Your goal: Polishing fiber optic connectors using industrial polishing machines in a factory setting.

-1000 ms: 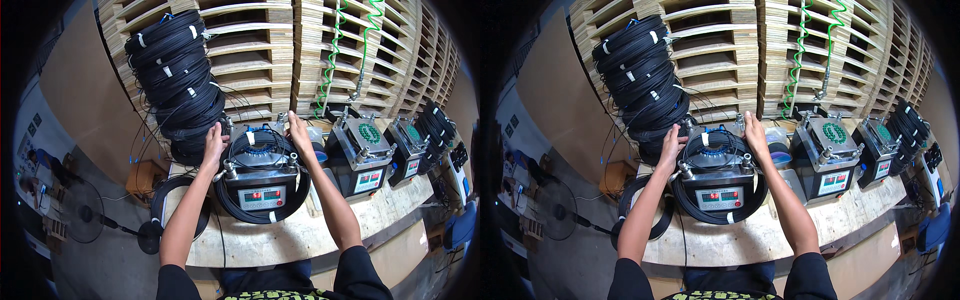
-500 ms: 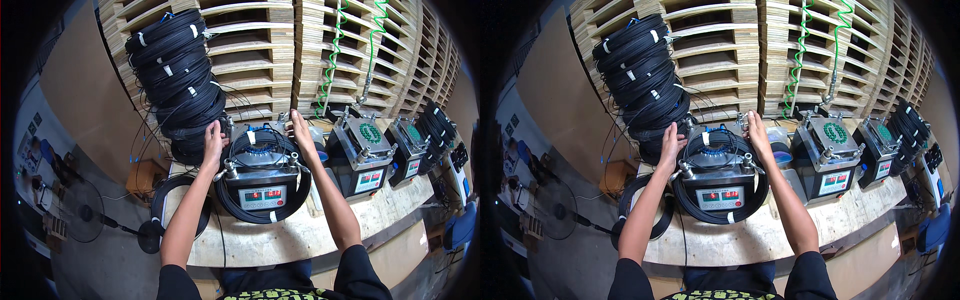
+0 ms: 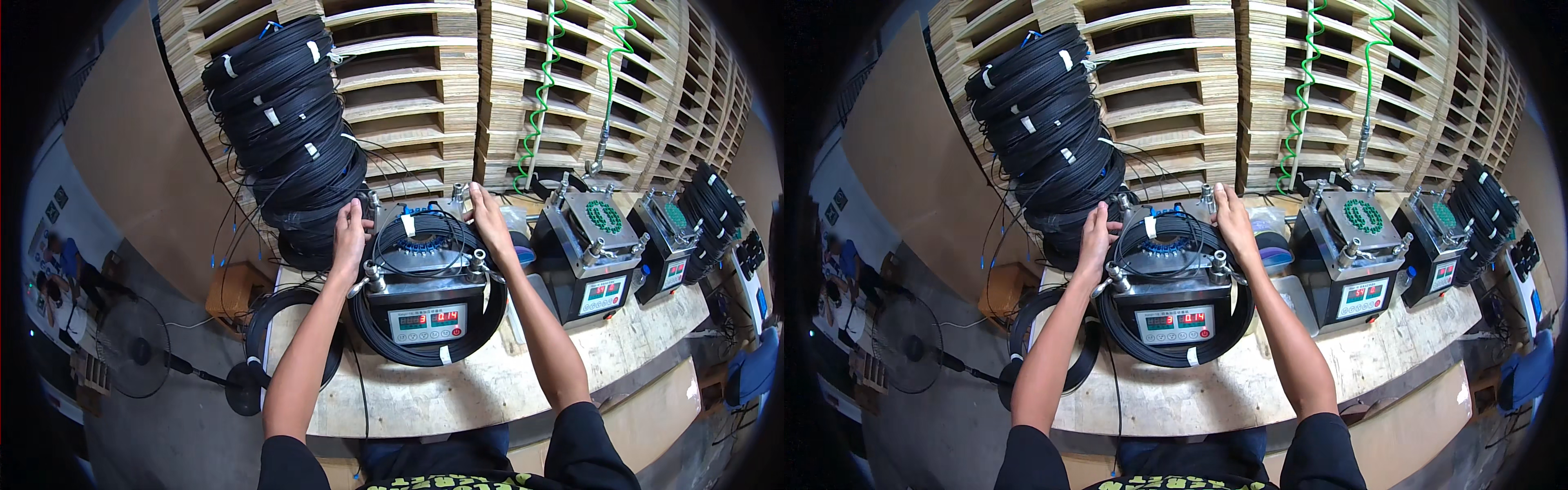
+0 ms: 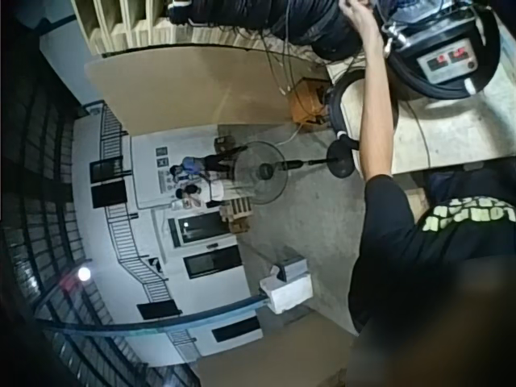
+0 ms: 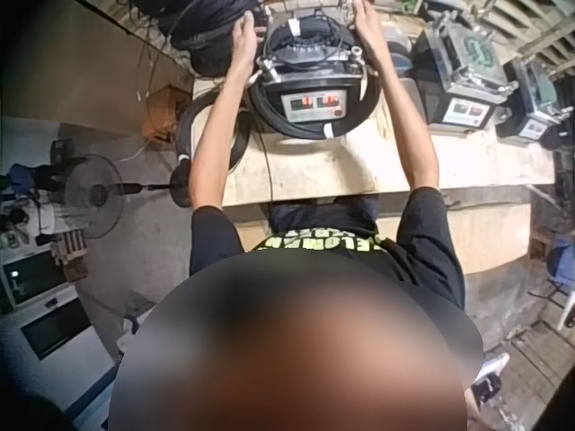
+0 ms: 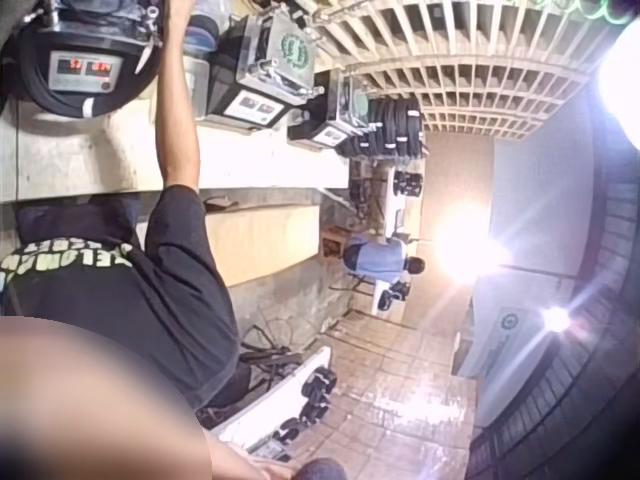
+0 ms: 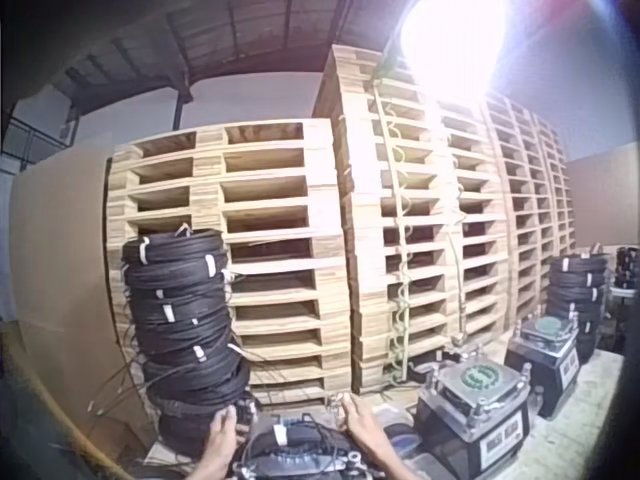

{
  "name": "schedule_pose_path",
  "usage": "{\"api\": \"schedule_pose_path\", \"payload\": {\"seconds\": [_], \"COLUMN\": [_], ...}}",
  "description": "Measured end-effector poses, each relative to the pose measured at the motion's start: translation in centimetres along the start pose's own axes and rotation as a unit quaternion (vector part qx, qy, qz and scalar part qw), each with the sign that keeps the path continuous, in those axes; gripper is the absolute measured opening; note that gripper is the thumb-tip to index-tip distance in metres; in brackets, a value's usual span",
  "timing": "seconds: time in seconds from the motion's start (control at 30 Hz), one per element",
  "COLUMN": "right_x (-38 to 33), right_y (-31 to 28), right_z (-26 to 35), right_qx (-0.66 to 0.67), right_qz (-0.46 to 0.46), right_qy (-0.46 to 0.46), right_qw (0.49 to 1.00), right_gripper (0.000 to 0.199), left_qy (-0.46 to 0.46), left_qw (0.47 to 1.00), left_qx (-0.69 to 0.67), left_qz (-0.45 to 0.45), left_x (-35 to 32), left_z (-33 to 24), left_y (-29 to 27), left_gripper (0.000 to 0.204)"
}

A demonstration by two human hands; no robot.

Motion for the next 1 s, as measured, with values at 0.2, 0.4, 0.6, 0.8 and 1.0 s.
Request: {"api": "schedule_pose_path", "payload": {"seconds": [0.2, 0.4, 0.6, 0.8, 1.0], "right_x": [0.7, 2.8, 0.3, 0.6, 1.1], "right_y": [-0.2, -1.6, -0.2, -0.6, 0.0], "right_z": [-0.9, -3.1, 0.1, -0.5, -1.1], "right_qx": [0.049, 0.006, -0.086, -0.032, 0.014], "right_qz": [0.026, -0.066, 0.0, 0.003, 0.009], "right_qy": [0.008, -0.042, 0.009, -0.016, -0.029], "right_qw": [0.998, 0.997, 0.996, 0.999, 0.999], "right_gripper": [0.054, 0.054, 0.058, 0.057, 0.051], "left_qy": [-0.016, -0.033, -0.02, -0.032, 0.011], "left_qw": [1.0, 0.997, 1.0, 0.993, 0.998], "left_qx": [0.005, -0.055, -0.004, -0.095, -0.054], "left_qz": [-0.023, 0.041, 0.023, -0.062, -0.035], "left_x": [0.1, 0.1, 0.3, -0.3, 0.1], "left_z": [0.1, -0.5, 0.6, 0.1, 0.3], "left_y": [-0.3, 1.3, -0.4, 0.2, -0.3], "left_gripper": [0.066, 0.074, 0.073, 0.062, 0.062]}}
Point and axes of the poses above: each hand's wrist, its own x-axis towards the middle knuckle, its own y-axis out of the palm, z = x × y, the point moved 4 cm from there along x, towards the middle knuckle, and after that the axes turned 14 degrees about y, right-handed, at the moved point
